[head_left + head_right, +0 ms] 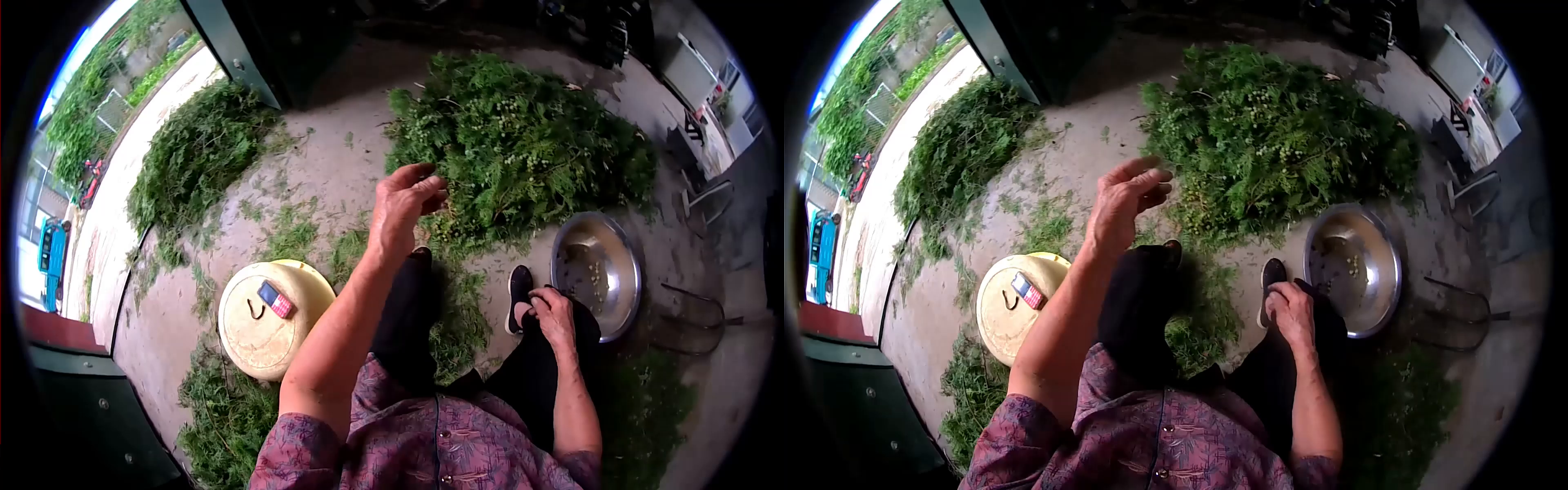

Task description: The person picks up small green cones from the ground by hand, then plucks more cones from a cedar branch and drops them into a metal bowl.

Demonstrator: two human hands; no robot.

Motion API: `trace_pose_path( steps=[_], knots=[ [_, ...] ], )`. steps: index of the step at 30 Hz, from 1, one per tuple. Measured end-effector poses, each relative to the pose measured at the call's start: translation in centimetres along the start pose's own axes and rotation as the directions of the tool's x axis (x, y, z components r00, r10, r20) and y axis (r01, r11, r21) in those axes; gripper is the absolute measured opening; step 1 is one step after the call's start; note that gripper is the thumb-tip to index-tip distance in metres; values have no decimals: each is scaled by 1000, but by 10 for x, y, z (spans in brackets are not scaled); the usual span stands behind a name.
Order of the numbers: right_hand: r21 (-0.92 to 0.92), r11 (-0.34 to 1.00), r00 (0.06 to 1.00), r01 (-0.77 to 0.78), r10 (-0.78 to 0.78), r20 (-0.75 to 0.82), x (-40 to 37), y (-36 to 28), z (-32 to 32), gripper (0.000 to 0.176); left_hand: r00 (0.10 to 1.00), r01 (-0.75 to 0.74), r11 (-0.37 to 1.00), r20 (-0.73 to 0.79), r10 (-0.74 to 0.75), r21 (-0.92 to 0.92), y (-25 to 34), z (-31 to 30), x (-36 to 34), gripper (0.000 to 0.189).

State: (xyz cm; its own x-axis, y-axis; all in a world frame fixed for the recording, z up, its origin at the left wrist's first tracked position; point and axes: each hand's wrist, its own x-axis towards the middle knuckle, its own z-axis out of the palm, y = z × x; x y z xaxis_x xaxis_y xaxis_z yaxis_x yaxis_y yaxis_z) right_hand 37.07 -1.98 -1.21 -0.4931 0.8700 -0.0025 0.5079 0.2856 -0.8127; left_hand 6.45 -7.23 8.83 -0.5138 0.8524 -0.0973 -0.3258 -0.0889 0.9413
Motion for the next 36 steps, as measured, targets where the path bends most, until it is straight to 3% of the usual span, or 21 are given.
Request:
trace_pose_path(
  steps=[5, 6, 7, 11, 14, 17, 21, 23, 26, 29, 32, 35, 36],
  knots=[
    [64, 988, 988, -138, 132, 86, 11, -12, -15, 14, 982, 128, 980, -117, -147, -154, -37, 23, 55, 31],
    [145, 962, 970, -232, 218, 105, 18, -12, -20, 14, 982, 131, 965, -104, -157, -227, -47, 25, 67, 25],
    [114, 953, 954, -282, 265, 142, 26, -9, -28, 18, 978, 149, 946, -99, -184, -287, -54, 28, 77, 19],
    [117, 943, 949, -312, 304, 80, 66, 2, -52, 19, 962, 209, 900, -83, -259, -382, -79, 31, 101, 17],
    [175, 910, 925, -376, 380, 15, 92, 29, -64, 18, 932, 302, 899, -101, -349, -318, -90, 29, 101, 18],
    [289, 819, 851, -495, 524, -26, 102, 83, -59, 17, 937, 315, 886, -35, -347, -340, -80, 44, 99, 19],
    [436, 621, 711, -652, 700, 64, 97, 155, -28, 17, 938, 316, 898, -38, -343, -305, -77, 61, 92, 21],
    [388, 574, 667, -721, 727, 165, 109, 170, -15, 17, 931, 343, 890, -20, -365, -300, -75, 61, 90, 22],
    [123, 655, 664, -746, 716, 213, 150, 187, 6, 19, 932, 331, 881, -26, -360, -336, -69, 64, 92, 25],
    [37, 768, 757, -639, 619, 209, 180, 221, 34, 18, 932, 332, 879, -28, -362, -341, -62, 62, 89, 32],
    [76, 676, 679, -733, 718, 153, 184, 249, 64, 16, 931, 320, 900, -79, -357, -296, -60, 63, 87, 39],
    [-105, 656, 648, -747, 754, 106, 169, 306, 97, 16, 946, 246, 945, -161, -282, -214, -65, 51, 88, 45],
    [-241, 702, 713, -670, 699, 53, 159, 339, 111, 16, 949, 243, 944, -148, -279, -222, -64, 48, 90, 48]
  ],
)
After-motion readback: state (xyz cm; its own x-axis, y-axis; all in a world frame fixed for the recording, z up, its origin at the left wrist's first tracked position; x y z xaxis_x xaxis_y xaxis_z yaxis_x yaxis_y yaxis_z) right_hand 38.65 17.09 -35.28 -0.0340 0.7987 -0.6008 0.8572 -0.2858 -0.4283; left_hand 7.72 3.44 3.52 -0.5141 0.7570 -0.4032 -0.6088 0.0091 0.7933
